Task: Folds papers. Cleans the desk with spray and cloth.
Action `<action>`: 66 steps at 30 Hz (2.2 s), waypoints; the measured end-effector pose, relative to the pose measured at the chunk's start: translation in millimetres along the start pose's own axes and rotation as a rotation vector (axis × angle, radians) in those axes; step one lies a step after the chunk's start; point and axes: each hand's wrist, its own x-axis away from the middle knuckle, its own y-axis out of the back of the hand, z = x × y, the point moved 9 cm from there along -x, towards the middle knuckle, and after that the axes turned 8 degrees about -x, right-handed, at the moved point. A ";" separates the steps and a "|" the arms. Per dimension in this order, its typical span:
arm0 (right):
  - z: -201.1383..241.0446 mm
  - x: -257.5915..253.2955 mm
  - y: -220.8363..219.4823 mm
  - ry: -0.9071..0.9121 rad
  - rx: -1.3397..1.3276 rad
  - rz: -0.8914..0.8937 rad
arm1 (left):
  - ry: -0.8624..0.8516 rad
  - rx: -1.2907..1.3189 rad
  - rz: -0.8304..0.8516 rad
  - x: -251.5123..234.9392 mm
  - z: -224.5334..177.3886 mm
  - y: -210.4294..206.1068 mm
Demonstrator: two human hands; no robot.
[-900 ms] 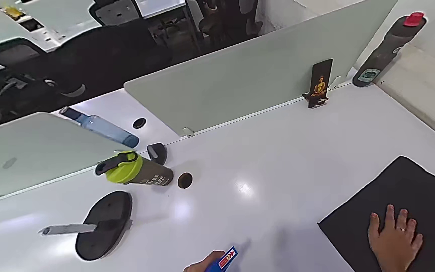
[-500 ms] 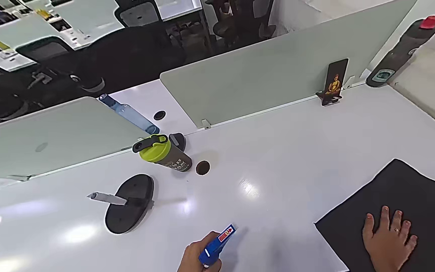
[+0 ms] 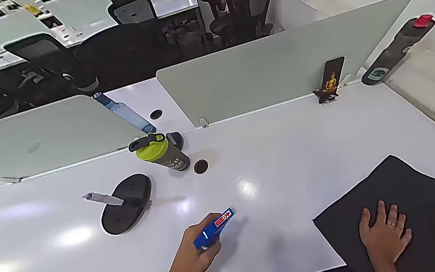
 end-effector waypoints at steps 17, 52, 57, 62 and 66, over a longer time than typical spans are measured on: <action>3.5 0.5 2.7 0.004 0.010 -0.009 | 0.031 -0.099 -0.087 -46.8 -3.0 7.7; 269.9 132.1 -74.8 0.508 -0.320 0.282 | -0.056 0.212 -0.758 -134.0 121.8 71.0; 174.5 -15.7 -45.6 0.459 -0.186 0.081 | 0.042 0.084 -0.705 -124.0 132.2 52.6; 131.0 -78.1 -27.0 0.440 -0.199 -0.071 | 0.243 -0.059 -0.498 -105.8 184.0 8.0; 190.6 -4.4 -46.1 0.423 -0.312 0.080 | 0.293 0.027 -0.395 -105.6 219.3 -5.8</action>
